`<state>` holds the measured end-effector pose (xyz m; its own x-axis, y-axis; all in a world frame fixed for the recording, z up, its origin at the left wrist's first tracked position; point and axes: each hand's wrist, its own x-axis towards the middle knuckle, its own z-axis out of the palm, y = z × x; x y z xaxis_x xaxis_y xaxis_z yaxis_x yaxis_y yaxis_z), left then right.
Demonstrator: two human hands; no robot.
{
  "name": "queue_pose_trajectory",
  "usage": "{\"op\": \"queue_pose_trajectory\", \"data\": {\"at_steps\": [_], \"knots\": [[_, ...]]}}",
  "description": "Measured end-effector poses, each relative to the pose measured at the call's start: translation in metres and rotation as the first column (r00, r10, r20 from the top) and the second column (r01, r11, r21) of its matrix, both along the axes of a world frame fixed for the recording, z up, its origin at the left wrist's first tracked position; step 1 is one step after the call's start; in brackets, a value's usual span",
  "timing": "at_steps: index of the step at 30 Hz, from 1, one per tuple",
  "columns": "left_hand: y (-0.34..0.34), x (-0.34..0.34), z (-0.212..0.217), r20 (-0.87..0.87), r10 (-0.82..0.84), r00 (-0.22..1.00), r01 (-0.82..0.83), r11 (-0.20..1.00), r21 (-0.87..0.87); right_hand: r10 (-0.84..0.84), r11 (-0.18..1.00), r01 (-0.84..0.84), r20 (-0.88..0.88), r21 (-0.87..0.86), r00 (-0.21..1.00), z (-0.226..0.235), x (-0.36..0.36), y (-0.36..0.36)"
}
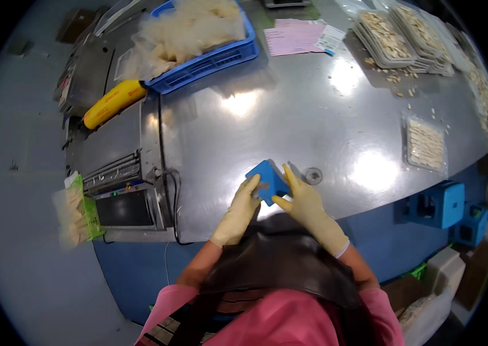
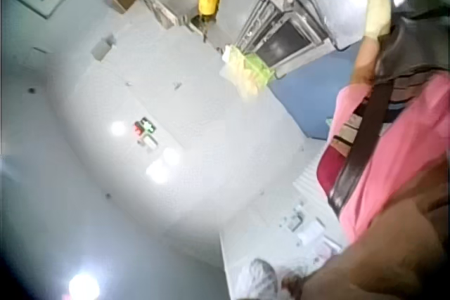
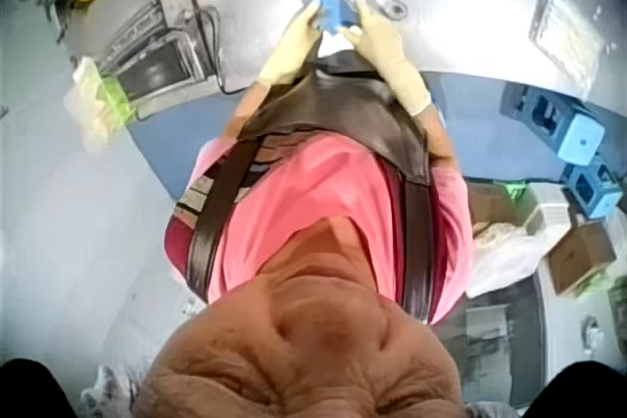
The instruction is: The person removes yellow gloves and places them on a metal table. They open a blue case containing small metal components and use a tool to manipulate a cylindrical metal part held in their left hand. The person appears to be assembling or repairing the part by inserting small components into it.
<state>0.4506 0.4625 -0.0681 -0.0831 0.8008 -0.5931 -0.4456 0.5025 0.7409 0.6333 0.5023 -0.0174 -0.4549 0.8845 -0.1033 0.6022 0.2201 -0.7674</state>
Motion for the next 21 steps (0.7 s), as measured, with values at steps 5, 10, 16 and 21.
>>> {"op": "queue_pose_trajectory", "data": {"at_steps": [5,10,16,21], "knots": [[-0.009,-0.01,-0.009,0.249,0.216,0.944,-0.207,0.976,-0.062,0.088,0.942,-0.137,0.168,0.305,0.982,-0.035,-0.047,-0.016],[-0.016,-0.03,-0.033,0.35,0.154,0.924,-0.15,0.988,-0.039,0.112,0.952,-0.138,0.107,0.273,0.988,-0.048,-0.064,-0.01],[-0.018,-0.039,-0.01,0.207,0.121,0.971,-0.101,0.989,-0.104,0.101,0.93,-0.133,0.111,0.343,0.989,-0.039,-0.077,-0.011],[-0.017,-0.043,-0.016,0.045,0.071,0.996,-0.063,0.985,-0.162,0.081,0.933,-0.123,0.138,0.338,0.987,-0.029,-0.076,-0.01]]}}
